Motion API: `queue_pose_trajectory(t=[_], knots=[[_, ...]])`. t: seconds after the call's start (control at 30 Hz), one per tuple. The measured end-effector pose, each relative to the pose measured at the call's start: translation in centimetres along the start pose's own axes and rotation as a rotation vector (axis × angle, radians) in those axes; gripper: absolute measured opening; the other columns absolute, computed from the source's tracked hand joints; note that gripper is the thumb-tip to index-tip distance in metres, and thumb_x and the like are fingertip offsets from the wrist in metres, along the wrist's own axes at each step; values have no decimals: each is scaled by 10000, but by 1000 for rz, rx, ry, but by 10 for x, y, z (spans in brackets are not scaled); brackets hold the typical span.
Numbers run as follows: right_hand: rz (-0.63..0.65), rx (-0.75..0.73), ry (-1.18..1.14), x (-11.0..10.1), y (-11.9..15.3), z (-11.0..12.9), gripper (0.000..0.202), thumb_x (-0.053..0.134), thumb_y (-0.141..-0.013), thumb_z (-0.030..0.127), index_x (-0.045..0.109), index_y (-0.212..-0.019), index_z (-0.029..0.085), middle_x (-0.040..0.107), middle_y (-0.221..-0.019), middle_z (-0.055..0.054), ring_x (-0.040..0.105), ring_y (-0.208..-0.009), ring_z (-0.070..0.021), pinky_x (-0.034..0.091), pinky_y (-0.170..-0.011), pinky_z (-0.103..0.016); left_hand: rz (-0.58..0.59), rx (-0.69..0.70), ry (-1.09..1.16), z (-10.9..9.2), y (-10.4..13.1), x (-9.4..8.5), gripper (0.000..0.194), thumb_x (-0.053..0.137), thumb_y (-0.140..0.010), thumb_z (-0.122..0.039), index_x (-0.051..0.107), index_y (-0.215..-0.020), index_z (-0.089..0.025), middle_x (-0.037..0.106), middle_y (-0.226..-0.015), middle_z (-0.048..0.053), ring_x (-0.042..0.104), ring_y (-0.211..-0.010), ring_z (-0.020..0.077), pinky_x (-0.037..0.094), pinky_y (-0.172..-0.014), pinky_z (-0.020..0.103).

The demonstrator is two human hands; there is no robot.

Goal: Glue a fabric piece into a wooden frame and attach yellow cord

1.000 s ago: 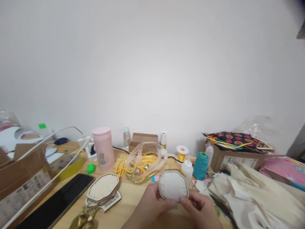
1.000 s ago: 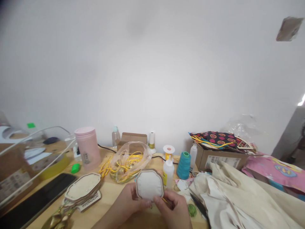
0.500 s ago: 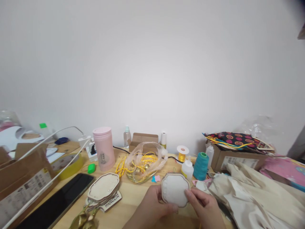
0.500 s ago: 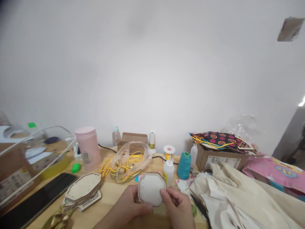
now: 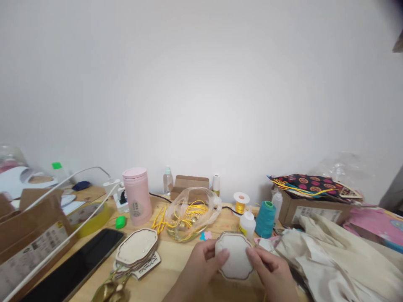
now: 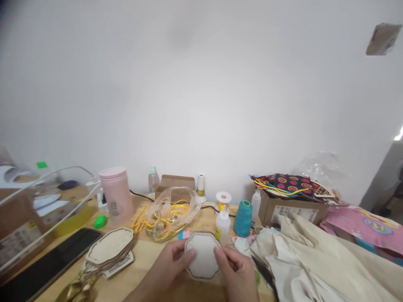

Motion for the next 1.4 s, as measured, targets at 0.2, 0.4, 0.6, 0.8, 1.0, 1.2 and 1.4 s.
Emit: queue_pose_trajectory(t=[0.2,0.4,0.6,0.8,1.0,1.2,1.4], knots=[[9,20,-52,5,1,0,361,581,-634,469,699,-644,129,590,-553,-26,516,-578,-173,435,-530,-226,-131,-70,13,5,-1,-18,311,592,-680,-381,672,-845,-129,635,-657,23,536,-604,117,425,-539,201],[-1,81,-166,4,1,-4,372,601,-615,469,707,-732,132,664,-684,-60,571,-665,-212,476,-598,-264,-93,-89,15,8,1,-14,328,579,-687,-399,670,-852,-130,611,-614,15,512,-561,107,417,-536,215],[-15,-22,-14,-1,0,7,351,587,-630,466,712,-678,141,624,-597,-45,540,-598,-189,465,-543,-243,-35,-45,23,-1,0,-8,315,582,-683,-402,690,-779,-122,563,-537,-8,464,-516,85,379,-528,198],[15,-8,-31,1,1,6,350,580,-644,458,712,-723,143,642,-643,-49,552,-639,-195,466,-571,-236,-107,-100,21,7,1,-15,328,604,-655,-416,683,-797,-132,587,-581,5,483,-528,95,391,-505,199],[13,-8,-53,3,2,7,345,593,-631,462,717,-710,150,656,-628,-44,571,-630,-199,477,-568,-245,-99,-84,-14,6,1,-14,310,592,-671,-405,685,-776,-128,565,-551,-6,460,-498,77,370,-475,182],[8,3,-94,5,1,3,344,603,-627,448,715,-750,148,681,-685,-60,593,-660,-210,490,-585,-252,-93,-97,-10,8,2,-15,306,591,-677,-388,681,-804,-124,596,-573,0,490,-515,86,387,-490,188],[-137,-13,-65,-13,0,3,312,633,-601,399,717,-746,135,692,-706,-64,613,-669,-217,505,-608,-251,-200,-56,-104,1,1,-22,325,610,-660,-366,637,-896,-144,668,-870,69,583,-807,187,456,-636,246]])
Point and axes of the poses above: each hand's wrist, its own y-axis away from the middle knuckle, its own x-axis out of the palm, z = x × y, the point moved 9 cm from there along -y, towards the middle knuckle
